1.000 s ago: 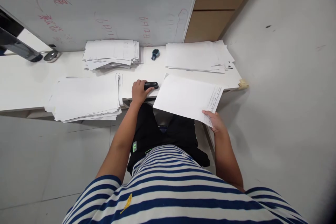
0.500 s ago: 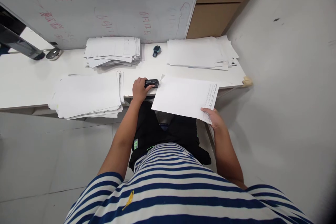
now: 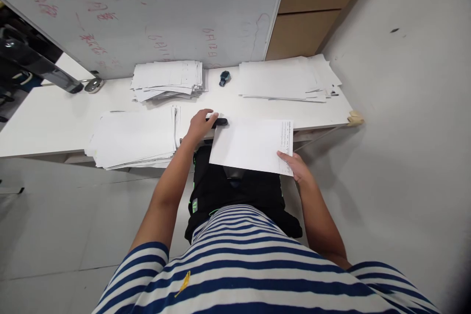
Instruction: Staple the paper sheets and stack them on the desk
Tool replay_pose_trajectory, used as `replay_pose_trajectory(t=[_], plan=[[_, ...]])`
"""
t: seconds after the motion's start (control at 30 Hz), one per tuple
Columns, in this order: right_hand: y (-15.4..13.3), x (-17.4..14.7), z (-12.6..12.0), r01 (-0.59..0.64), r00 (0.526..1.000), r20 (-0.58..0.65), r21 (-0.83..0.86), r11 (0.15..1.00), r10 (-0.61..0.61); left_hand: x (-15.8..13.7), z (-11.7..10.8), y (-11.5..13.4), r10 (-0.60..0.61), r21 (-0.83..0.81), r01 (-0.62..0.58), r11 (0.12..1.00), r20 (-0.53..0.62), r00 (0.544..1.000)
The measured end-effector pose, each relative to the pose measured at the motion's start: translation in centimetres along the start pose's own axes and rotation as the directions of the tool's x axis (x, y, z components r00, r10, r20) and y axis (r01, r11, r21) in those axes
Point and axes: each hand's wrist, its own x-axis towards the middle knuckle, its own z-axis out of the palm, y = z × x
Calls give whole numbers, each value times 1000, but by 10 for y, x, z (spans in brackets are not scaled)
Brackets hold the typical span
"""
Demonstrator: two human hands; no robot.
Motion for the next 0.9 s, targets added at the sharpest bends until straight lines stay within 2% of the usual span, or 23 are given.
replay_pose_trajectory(t=[0.13,0.2,0.3,0.37,0.47,0.57,0.67,0.8,0.9], plan=[[-6,-2,-1,44,998,-45,-42,998,-46,30,12,23,78,120,-65,991,-111,991],[-9,-2,-1,53,996,-64,-58,997,-56,42,24,33,97,202,-77,976,-89,991],[-12,-2,-2,53,994,-91,-79,995,-60,49,44,41,20,343,-12,939,-20,1000],[-13,-2,-3,63,993,-97,-93,994,-72,50,55,41,-15,420,13,907,1,1000],[-10,-2,-3,90,990,-96,-98,991,-99,52,65,36,24,468,-29,883,16,1000],[-1,-4,-6,87,992,-83,-73,994,-93,52,68,31,50,447,-49,893,9,999],[12,-10,-13,78,996,-28,-48,996,-80,51,65,27,48,382,-23,924,-54,997],[26,-18,-17,132,991,-16,-45,990,-133,54,53,25,-7,179,33,983,-139,990],[26,-21,-10,174,983,-44,-33,984,-176,57,44,23,5,-19,-9,1000,-162,987]])
